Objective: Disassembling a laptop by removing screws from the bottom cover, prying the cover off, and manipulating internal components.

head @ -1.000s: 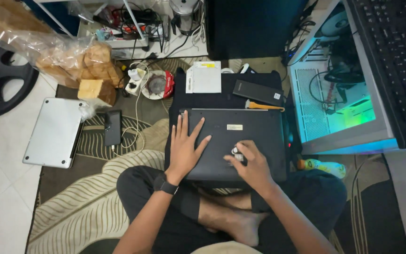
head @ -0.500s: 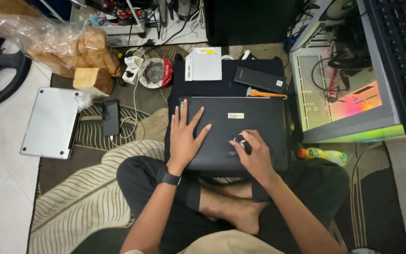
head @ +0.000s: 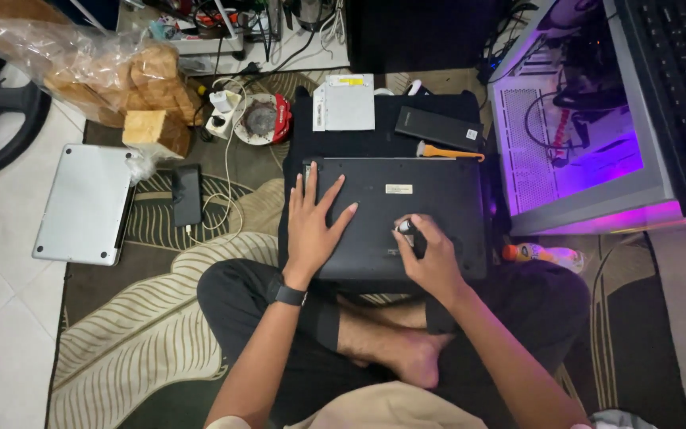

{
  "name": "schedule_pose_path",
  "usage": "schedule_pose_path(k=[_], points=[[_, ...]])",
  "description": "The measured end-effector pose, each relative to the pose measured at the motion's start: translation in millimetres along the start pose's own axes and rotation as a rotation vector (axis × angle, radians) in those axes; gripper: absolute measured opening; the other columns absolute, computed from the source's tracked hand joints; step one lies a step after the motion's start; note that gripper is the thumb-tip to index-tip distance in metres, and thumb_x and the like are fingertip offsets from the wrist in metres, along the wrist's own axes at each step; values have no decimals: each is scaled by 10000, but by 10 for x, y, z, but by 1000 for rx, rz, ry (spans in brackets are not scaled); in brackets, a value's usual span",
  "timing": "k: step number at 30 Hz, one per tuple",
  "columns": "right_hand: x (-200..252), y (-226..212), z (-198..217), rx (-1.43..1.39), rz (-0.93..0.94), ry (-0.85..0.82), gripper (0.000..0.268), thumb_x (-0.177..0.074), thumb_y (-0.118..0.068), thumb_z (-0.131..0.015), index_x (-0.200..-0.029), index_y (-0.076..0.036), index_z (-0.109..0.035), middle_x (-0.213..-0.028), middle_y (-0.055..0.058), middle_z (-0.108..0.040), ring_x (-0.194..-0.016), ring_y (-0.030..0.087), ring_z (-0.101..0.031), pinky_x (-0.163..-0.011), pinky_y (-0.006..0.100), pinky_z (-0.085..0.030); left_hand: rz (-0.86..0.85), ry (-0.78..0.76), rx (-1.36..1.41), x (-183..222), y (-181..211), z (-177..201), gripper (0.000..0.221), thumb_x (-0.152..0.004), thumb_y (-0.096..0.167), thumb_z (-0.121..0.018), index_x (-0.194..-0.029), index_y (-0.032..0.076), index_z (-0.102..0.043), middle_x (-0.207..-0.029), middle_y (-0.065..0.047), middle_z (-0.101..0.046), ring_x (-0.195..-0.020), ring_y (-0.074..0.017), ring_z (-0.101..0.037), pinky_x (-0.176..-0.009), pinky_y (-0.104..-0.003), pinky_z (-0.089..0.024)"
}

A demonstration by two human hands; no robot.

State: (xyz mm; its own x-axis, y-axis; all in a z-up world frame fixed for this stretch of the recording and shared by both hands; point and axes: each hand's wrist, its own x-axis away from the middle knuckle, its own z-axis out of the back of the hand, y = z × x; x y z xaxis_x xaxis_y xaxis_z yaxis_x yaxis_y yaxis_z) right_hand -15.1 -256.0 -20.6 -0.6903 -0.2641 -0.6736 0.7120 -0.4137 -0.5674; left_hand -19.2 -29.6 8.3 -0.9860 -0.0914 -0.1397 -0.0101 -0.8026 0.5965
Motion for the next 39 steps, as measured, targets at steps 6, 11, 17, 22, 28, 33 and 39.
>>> schedule_pose_path(k=[6, 11, 17, 22, 28, 33, 39], points=[[109, 31, 13, -355, -329, 194, 747, -960, 152, -611, -1495, -97, -153, -985, 250, -723, -879, 343, -745, -870, 459, -586, -2, 7, 5, -4, -25, -5, 552, -988, 524, -647, -1474, 270, -587, -1665, -167, -301, -1503, -496, -286, -1250, -577, -197], [-324, -281, 358, -731, -733, 388, 706, -1097, -78, -569, -1568, -320, -101, -1080, 214, -674, -953, 287, -757, -969, 411, -661, 6, 13, 10, 7, -15, -3, 544, -989, 513, -657, -1468, 262, -595, -1662, -171, -306, -1504, -495, -284, -1248, -576, -199], [-299, -263, 568, -619, -730, 423, 725, -1142, -152, -568, -1599, -363, -46, -1141, 242, -683, -972, 330, -771, -953, 479, -699, 0, 22, 46, 8, -6, 9, 531, -991, 482, -679, -1456, 237, -613, -1660, -176, -309, -1501, -496, -283, -1247, -582, -195], [12, 98, 801, -237, -497, 421, 694, -1218, -36, -515, -1604, -318, -12, -1241, 320, -664, -1064, 458, -734, -854, 563, -711, -38, 20, 42, -11, -21, 7, 535, -990, 446, -698, -1461, 206, -614, -1656, -201, -312, -1491, -505, -295, -1244, -591, -198], [334, 345, 848, -120, -532, 390, 721, -1109, 40, -622, -1581, -132, -106, -1146, 313, -659, -939, 401, -731, -802, 467, -690, -47, 51, 104, 26, -43, -19, 503, -1014, 417, -697, -1464, 210, -614, -1662, -190, -295, -1494, -513, -270, -1233, -624, -186], [436, 489, 805, 43, -370, 332, 691, -1057, 74, -652, -1558, -20, -185, -1064, 324, -698, -864, 429, -738, -696, 461, -672, -52, 62, 144, 21, -39, -15, 498, -1027, 416, -685, -1468, 198, -609, -1663, -192, -291, -1504, -508, -245, -1233, -630, -171], [369, 357, 921, 369, -291, 241, 709, -969, -37, -822, -1498, 27, -354, -1002, 292, -715, -819, 467, -726, -637, 511, -623, -50, 61, 136, 7, -38, -14, 492, -1025, 424, -685, -1460, 204, -617, -1670, -165, -288, -1507, -500, -255, -1231, -627, -188]])
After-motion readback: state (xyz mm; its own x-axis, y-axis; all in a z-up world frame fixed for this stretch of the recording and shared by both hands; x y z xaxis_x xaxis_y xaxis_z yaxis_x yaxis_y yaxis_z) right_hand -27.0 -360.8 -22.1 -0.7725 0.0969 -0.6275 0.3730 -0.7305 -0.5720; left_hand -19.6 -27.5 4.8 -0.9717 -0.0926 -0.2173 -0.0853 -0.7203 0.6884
